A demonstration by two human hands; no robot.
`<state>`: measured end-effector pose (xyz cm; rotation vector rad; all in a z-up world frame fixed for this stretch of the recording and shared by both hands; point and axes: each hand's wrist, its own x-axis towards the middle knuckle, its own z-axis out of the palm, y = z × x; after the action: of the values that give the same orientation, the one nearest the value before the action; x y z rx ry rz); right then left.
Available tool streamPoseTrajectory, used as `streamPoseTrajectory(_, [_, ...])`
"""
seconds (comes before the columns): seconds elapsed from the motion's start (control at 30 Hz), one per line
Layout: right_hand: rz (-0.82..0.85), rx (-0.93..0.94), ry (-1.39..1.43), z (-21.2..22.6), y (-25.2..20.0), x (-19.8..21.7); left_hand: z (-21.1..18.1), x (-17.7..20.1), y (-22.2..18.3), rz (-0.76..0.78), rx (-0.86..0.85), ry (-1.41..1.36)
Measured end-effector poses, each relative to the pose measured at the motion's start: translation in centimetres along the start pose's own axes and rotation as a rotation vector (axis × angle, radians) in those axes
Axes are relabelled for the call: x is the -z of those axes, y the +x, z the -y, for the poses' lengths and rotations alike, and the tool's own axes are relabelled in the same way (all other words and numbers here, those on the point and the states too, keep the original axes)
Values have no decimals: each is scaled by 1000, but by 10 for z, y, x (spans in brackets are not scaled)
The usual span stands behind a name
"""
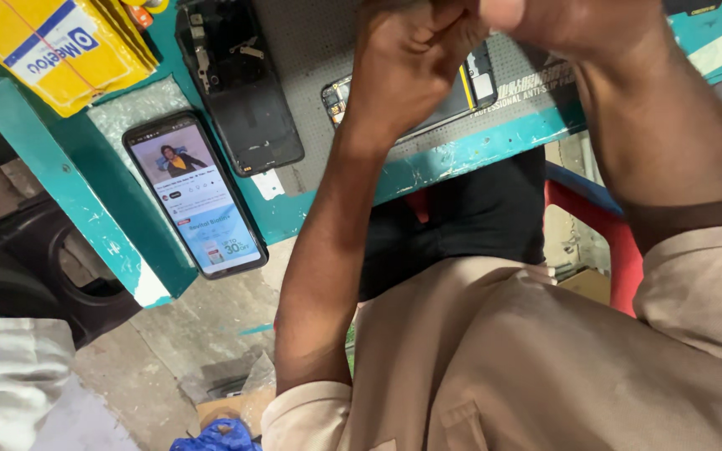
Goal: The person disassembles a smartphone by removing screws and prying open the casing. They carefully detach the battery and screen components using a screwdriver and a metal prying tool. The internal components are manipulated and inspected on a workbench.
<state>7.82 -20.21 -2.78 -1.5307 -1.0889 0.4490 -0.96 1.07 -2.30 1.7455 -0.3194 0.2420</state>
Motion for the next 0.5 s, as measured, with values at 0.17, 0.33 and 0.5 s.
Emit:
streamPoseTrajectory(0.17, [87, 38, -174, -10, 0, 5, -6, 0, -6, -30, -2, -96])
streamPoseTrajectory(0.33, [141, -84, -175, -13, -3, 7, -5, -2, -4, -59, -28, -12])
streamPoseTrajectory(0.5, [136, -147, -478, 15, 0, -2, -3, -5, 2, -31, -84, -59])
